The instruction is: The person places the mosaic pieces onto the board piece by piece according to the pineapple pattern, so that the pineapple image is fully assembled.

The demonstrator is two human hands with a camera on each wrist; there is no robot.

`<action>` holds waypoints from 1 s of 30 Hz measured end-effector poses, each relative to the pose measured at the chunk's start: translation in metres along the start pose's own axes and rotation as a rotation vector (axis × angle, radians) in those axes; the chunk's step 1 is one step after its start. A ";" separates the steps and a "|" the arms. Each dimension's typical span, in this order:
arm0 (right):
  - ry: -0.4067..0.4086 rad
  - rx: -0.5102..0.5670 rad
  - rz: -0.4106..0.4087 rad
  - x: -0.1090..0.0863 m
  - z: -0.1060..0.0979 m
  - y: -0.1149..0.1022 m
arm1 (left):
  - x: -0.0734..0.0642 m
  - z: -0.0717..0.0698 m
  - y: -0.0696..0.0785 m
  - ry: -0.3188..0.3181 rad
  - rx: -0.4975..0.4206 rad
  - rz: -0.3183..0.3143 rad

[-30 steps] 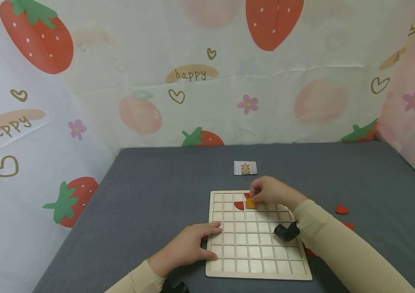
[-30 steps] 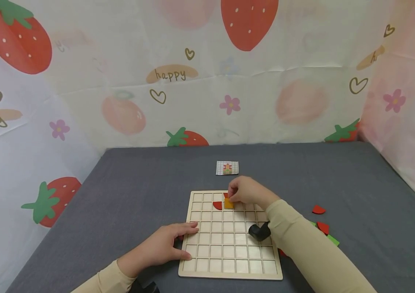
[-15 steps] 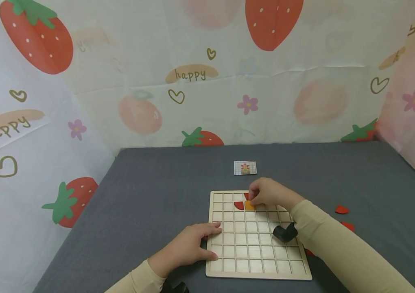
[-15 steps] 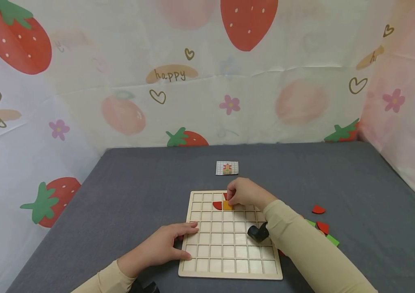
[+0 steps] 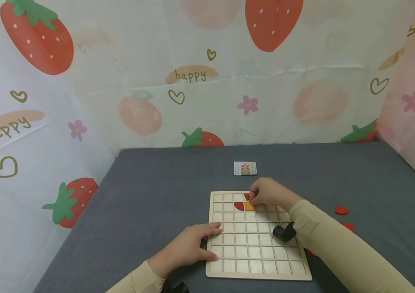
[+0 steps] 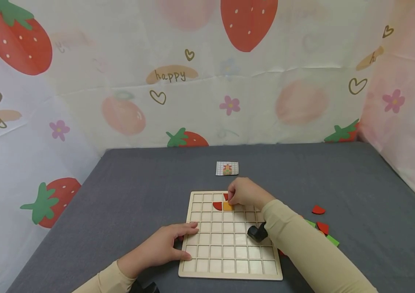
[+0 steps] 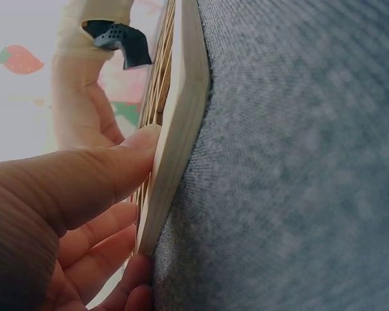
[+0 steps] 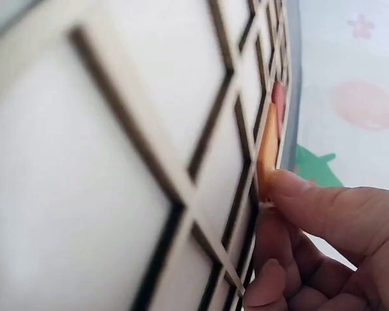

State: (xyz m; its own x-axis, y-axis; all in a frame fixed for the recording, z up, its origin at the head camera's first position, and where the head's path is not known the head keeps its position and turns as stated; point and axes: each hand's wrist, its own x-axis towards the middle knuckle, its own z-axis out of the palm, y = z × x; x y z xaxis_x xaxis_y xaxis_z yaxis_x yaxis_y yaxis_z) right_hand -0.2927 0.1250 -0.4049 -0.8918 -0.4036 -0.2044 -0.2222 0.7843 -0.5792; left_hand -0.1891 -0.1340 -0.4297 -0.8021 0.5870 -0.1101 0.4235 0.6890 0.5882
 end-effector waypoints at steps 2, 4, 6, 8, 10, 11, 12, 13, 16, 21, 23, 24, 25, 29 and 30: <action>-0.003 -0.009 -0.011 0.000 0.000 0.000 | 0.000 0.000 0.000 -0.002 -0.001 -0.002; -0.008 -0.013 -0.017 0.000 -0.001 0.001 | 0.000 0.000 0.000 -0.004 -0.001 -0.004; 0.002 -0.005 -0.022 0.000 -0.002 0.002 | 0.000 -0.001 0.001 -0.005 0.000 -0.005; 0.014 0.010 -0.024 0.001 -0.003 0.003 | -0.001 -0.001 0.001 -0.006 0.000 -0.007; 0.027 0.028 -0.022 0.002 -0.004 0.003 | -0.001 -0.001 0.001 -0.008 0.001 -0.009; 0.032 0.038 -0.016 0.003 -0.005 0.003 | -0.001 -0.001 0.001 -0.008 0.000 -0.009; 0.033 0.047 -0.008 0.003 -0.005 0.003 | -0.001 -0.001 0.001 -0.007 -0.001 -0.009; 0.033 0.050 -0.001 0.004 -0.005 0.003 | -0.001 -0.001 0.001 -0.007 -0.002 -0.009; 0.038 0.041 0.005 0.006 -0.005 0.003 | -0.001 0.000 0.001 -0.004 -0.006 -0.007; 0.063 0.012 0.007 0.006 -0.006 0.003 | -0.001 0.000 0.001 0.000 -0.004 -0.006; 0.059 0.013 0.023 0.006 -0.006 0.003 | -0.001 0.000 0.002 0.000 -0.005 -0.005; 0.054 0.013 0.026 0.006 -0.006 0.003 | -0.002 0.000 0.002 0.000 -0.004 -0.005; 0.047 0.017 0.032 0.006 -0.006 0.003 | -0.002 0.000 0.002 0.000 -0.003 -0.004; 0.030 0.018 0.027 0.005 -0.006 0.004 | -0.002 0.000 0.002 0.001 0.001 -0.002; 0.026 0.015 0.021 0.005 -0.006 0.004 | -0.002 0.000 0.003 0.002 0.003 -0.002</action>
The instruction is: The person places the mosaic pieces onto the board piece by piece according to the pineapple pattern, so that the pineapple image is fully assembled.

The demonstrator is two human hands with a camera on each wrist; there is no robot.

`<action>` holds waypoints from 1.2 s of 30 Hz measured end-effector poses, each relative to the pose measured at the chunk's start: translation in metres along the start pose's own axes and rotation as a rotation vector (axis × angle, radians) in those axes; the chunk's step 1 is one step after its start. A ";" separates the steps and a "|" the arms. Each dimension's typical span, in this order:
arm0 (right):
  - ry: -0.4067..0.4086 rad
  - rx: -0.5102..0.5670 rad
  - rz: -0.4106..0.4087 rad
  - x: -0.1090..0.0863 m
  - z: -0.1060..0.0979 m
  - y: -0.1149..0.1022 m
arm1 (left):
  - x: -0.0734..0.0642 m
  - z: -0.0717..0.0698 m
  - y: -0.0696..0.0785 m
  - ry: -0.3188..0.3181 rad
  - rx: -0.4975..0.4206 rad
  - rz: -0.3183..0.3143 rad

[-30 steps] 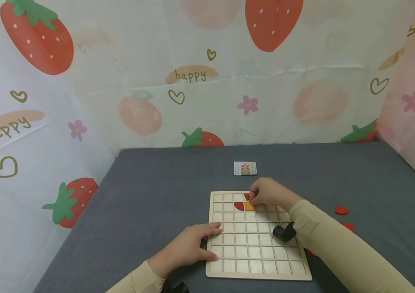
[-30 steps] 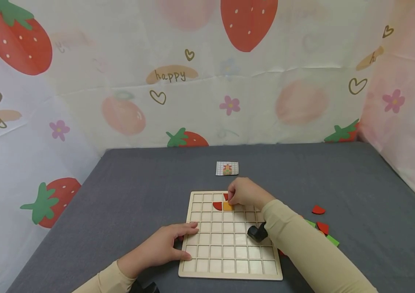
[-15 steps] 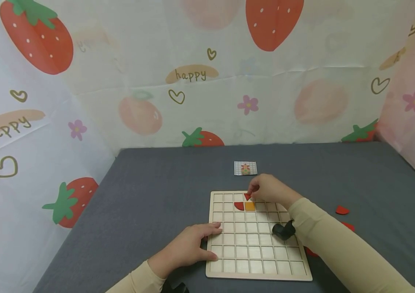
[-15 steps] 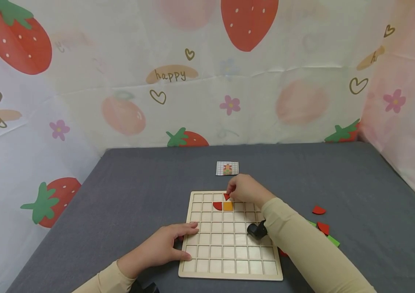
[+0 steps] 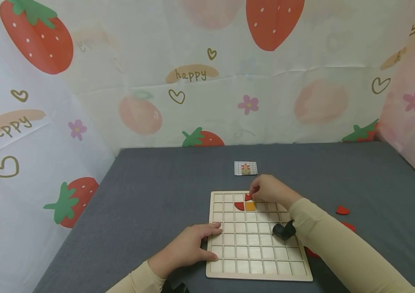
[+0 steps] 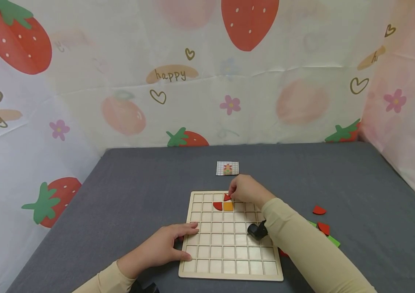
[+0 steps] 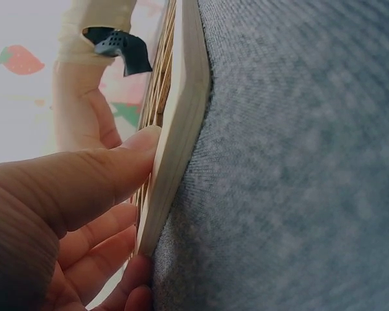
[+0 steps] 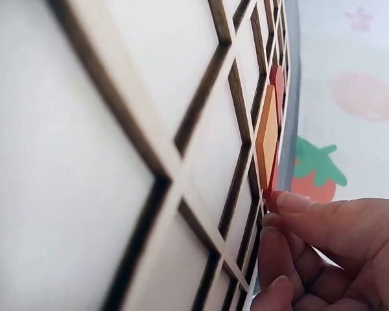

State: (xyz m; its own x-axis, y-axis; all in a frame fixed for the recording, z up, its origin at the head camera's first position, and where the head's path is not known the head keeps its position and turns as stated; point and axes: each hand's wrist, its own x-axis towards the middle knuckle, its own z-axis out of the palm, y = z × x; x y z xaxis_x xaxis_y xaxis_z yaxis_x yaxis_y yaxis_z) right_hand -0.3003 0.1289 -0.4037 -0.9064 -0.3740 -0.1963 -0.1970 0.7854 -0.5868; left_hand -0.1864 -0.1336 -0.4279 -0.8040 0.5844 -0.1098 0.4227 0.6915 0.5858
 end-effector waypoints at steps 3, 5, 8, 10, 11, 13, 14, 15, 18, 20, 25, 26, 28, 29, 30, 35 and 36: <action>-0.009 -0.013 -0.014 -0.001 -0.001 0.001 | 0.000 0.000 0.001 0.002 0.000 -0.002; -0.016 -0.019 -0.026 -0.002 -0.002 0.002 | 0.000 0.000 0.001 0.003 0.001 -0.004; -0.021 -0.015 -0.036 -0.003 -0.004 0.003 | 0.000 0.000 0.002 0.006 0.001 -0.007; -0.017 -0.014 -0.044 -0.003 -0.006 0.003 | 0.001 0.001 0.002 0.007 0.002 -0.008; -0.017 -0.007 -0.043 -0.003 -0.007 0.003 | 0.001 0.001 0.002 0.008 0.004 -0.007; -0.019 -0.003 -0.038 -0.003 -0.008 0.002 | 0.000 0.000 0.003 0.005 0.004 -0.009; -0.023 -0.005 -0.041 -0.003 -0.008 0.002 | 0.000 0.000 0.003 0.002 0.003 -0.010; -0.029 -0.006 -0.041 -0.003 -0.008 0.002 | 0.000 0.000 0.003 -0.001 0.002 -0.011; -0.051 -0.005 -0.039 -0.003 -0.007 0.003 | -0.001 -0.001 0.005 -0.008 -0.003 -0.017; -0.063 -0.004 -0.047 -0.003 -0.006 0.004 | -0.001 -0.002 0.005 -0.008 -0.006 -0.020; -0.061 0.011 -0.057 -0.006 -0.011 0.011 | -0.002 -0.002 0.006 -0.004 -0.001 -0.022; -0.056 0.018 -0.059 -0.008 -0.014 0.013 | -0.002 -0.002 0.006 -0.003 0.001 -0.020; -0.047 0.039 -0.059 -0.014 -0.021 0.019 | -0.002 -0.001 0.006 -0.003 0.006 -0.017; -0.042 0.045 -0.061 -0.017 -0.025 0.022 | -0.002 -0.001 0.006 -0.002 0.008 -0.016; -0.043 0.054 -0.065 -0.021 -0.029 0.025 | -0.002 -0.001 0.006 -0.002 0.009 -0.015; -0.034 0.017 -0.079 -0.044 -0.048 0.044 | -0.003 -0.001 0.006 -0.005 0.004 -0.022; -0.034 0.008 -0.076 -0.049 -0.051 0.048 | -0.003 -0.001 0.006 -0.005 0.002 -0.024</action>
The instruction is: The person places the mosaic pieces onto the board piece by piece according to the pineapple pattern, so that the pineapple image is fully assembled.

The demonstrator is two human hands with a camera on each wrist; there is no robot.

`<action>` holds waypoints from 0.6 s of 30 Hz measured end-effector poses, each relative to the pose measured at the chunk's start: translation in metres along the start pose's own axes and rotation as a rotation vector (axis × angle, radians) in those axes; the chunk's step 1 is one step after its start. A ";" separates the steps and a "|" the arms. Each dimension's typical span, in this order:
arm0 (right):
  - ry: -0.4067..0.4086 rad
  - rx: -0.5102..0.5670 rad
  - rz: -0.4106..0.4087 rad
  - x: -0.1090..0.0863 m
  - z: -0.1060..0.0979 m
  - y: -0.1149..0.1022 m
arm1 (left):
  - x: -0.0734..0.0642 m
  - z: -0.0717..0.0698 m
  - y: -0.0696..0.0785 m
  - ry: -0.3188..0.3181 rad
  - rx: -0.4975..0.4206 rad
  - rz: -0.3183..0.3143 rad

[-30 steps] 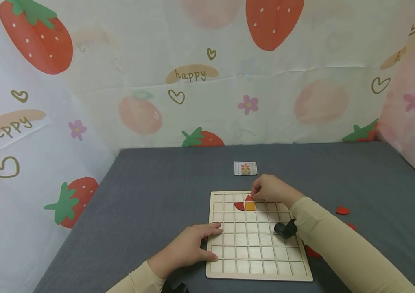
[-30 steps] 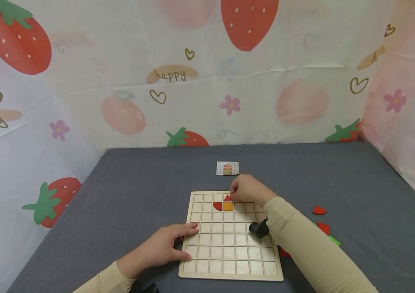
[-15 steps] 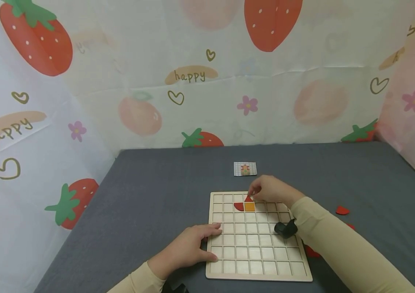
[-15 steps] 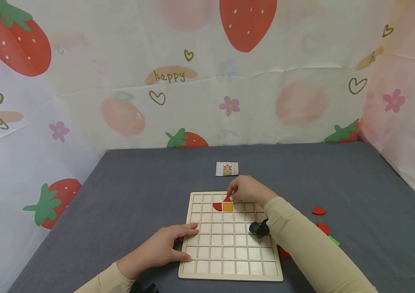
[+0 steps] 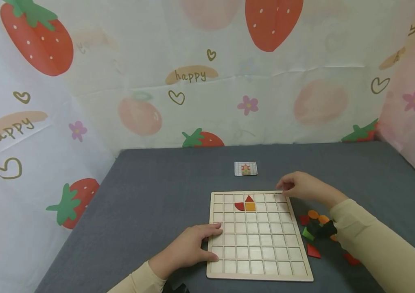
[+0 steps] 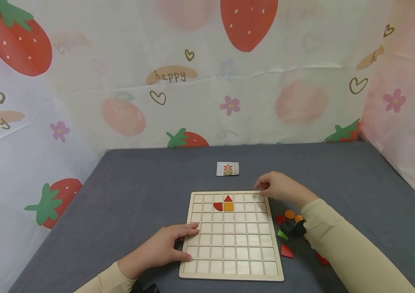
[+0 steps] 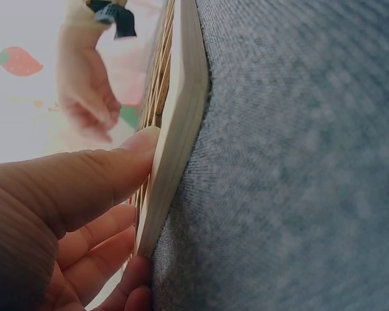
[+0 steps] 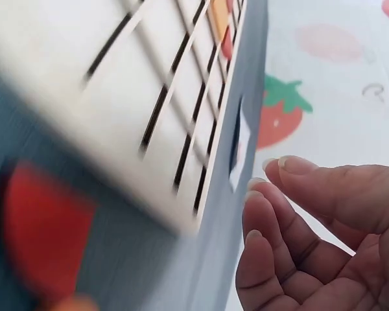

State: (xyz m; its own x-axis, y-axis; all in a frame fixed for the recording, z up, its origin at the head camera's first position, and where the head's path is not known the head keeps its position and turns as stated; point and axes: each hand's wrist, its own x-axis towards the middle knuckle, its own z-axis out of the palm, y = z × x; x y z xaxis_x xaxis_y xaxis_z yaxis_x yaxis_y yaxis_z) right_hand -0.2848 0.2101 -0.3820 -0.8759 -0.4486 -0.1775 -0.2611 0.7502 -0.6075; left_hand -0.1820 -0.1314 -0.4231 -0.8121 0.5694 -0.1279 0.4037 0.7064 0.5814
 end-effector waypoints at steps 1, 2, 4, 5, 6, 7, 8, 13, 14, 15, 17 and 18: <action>0.002 -0.010 0.004 -0.005 -0.003 0.004 | 0.000 0.000 0.000 0.000 -0.002 -0.001; 0.002 -0.014 0.010 -0.009 -0.005 0.008 | 0.000 0.000 0.001 0.000 -0.003 -0.002; -0.004 -0.017 0.022 -0.018 -0.009 0.016 | 0.000 0.000 0.001 -0.001 -0.005 -0.003; -0.008 -0.018 0.027 -0.022 -0.011 0.019 | 0.000 0.000 0.001 0.000 -0.004 -0.003; -0.012 -0.024 0.032 -0.025 -0.012 0.022 | 0.000 0.000 0.001 -0.001 -0.003 -0.004; -0.018 -0.030 0.032 -0.028 -0.013 0.026 | 0.000 0.000 0.001 -0.002 -0.001 -0.005; -0.025 -0.036 0.034 -0.031 -0.014 0.029 | 0.000 0.000 0.001 -0.003 0.001 -0.007; -0.060 -0.015 0.034 -0.042 -0.010 0.038 | 0.000 0.000 0.001 0.002 0.012 -0.009; -0.069 0.002 0.036 -0.045 -0.008 0.038 | 0.000 0.000 0.000 0.003 0.012 -0.008; -0.077 0.021 0.039 -0.047 -0.006 0.037 | 0.000 0.000 0.000 0.004 0.013 -0.006; -0.091 0.055 0.045 -0.050 -0.002 0.038 | 0.000 0.000 0.000 0.005 0.012 -0.003; -0.097 0.067 0.043 -0.050 0.000 0.038 | 0.000 0.000 0.000 0.005 0.012 -0.003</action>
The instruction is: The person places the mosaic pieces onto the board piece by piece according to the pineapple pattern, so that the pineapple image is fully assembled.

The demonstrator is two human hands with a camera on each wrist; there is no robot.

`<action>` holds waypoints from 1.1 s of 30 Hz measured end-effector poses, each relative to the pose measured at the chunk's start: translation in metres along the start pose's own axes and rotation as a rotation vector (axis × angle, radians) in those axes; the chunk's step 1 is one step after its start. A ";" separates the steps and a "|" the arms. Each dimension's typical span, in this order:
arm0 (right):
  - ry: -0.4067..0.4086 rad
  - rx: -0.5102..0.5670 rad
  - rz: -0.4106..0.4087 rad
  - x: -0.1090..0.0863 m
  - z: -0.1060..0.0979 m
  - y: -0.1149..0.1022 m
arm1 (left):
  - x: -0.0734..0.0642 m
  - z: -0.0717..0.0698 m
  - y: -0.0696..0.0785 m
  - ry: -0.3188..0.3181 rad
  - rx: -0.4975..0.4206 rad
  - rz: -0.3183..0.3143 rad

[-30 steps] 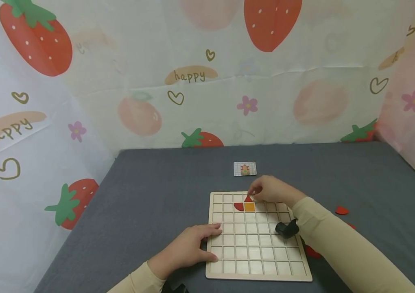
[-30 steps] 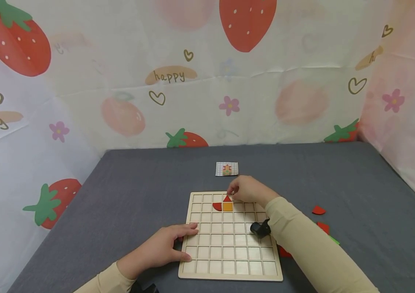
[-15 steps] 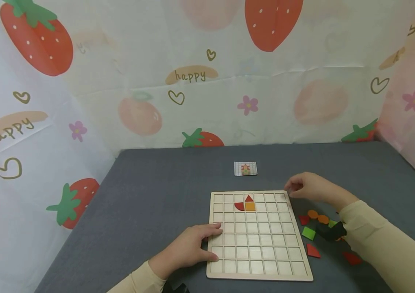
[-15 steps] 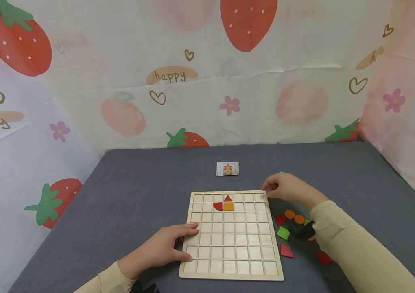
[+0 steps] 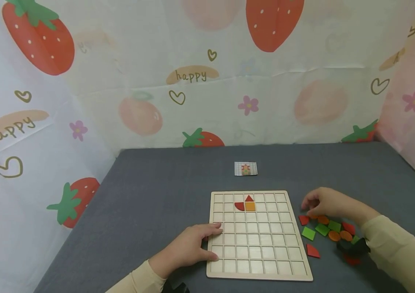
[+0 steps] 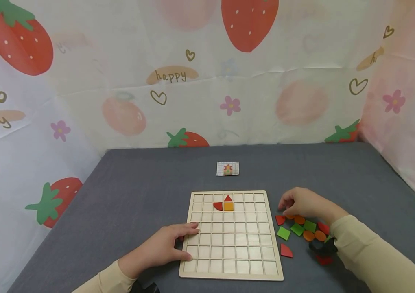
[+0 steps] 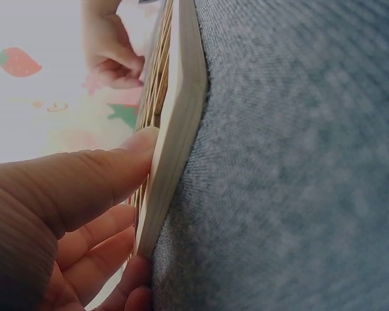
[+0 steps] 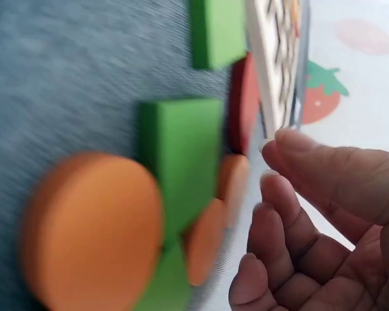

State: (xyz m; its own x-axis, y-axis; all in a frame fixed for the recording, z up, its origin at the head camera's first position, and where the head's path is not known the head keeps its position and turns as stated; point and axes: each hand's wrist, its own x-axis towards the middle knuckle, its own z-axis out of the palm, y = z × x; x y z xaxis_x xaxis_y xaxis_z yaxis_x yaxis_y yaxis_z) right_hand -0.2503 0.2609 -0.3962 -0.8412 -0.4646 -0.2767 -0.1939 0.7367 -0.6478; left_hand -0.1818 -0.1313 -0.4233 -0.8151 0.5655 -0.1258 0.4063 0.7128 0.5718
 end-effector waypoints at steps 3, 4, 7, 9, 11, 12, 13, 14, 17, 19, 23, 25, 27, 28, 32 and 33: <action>0.002 0.000 -0.004 0.000 0.005 0.001 | 0.000 -0.001 0.000 -0.002 -0.003 -0.001; 0.007 -0.006 -0.009 0.001 0.007 0.002 | 0.000 -0.001 0.001 -0.002 -0.005 -0.001; 0.017 -0.030 -0.024 0.002 0.010 0.003 | 0.000 -0.001 0.001 -0.001 -0.007 -0.001; 0.016 -0.038 -0.028 0.003 0.012 0.002 | 0.000 -0.001 0.001 0.001 -0.006 0.000; 0.007 -0.039 -0.028 0.004 0.013 0.001 | 0.000 -0.001 0.001 0.002 -0.008 -0.001; 0.002 -0.039 -0.026 0.004 0.013 0.001 | 0.000 -0.001 0.001 0.002 -0.007 -0.001; -0.004 -0.040 -0.026 0.004 0.013 0.000 | 0.000 0.000 0.001 0.003 -0.008 -0.001; -0.008 -0.043 -0.021 0.004 0.013 -0.001 | 0.000 0.000 0.000 0.002 -0.009 -0.001; -0.019 -0.055 -0.025 0.004 0.013 -0.001 | 0.001 0.000 0.000 0.001 -0.012 0.000; -0.025 -0.062 -0.031 0.004 0.013 0.000 | 0.001 0.000 -0.001 0.002 -0.013 0.004; -0.047 -0.049 -0.029 0.002 0.011 0.000 | 0.001 0.000 -0.003 0.003 -0.018 0.012; -0.064 -0.032 -0.021 0.001 0.010 0.000 | 0.001 0.000 -0.003 0.001 -0.021 0.013; -0.081 -0.016 -0.013 0.000 0.009 0.000 | 0.001 0.001 -0.004 0.001 -0.022 0.014; -0.085 -0.013 -0.008 0.000 0.008 0.000 | 0.001 0.001 -0.004 0.000 -0.022 0.013; -0.094 -0.013 -0.020 -0.001 0.003 -0.003 | 0.002 0.001 -0.005 -0.001 -0.021 0.013; -0.094 -0.009 -0.022 -0.002 0.001 -0.004 | 0.002 0.001 -0.005 -0.001 -0.021 0.013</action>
State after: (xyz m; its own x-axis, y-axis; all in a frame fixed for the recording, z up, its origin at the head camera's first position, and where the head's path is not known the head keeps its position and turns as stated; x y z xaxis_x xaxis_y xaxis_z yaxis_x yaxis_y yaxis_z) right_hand -0.2478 0.2580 -0.3934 -0.7859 -0.5243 -0.3279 -0.2168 0.7302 -0.6479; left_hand -0.1849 -0.1335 -0.4270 -0.8097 0.5747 -0.1188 0.4078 0.6967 0.5902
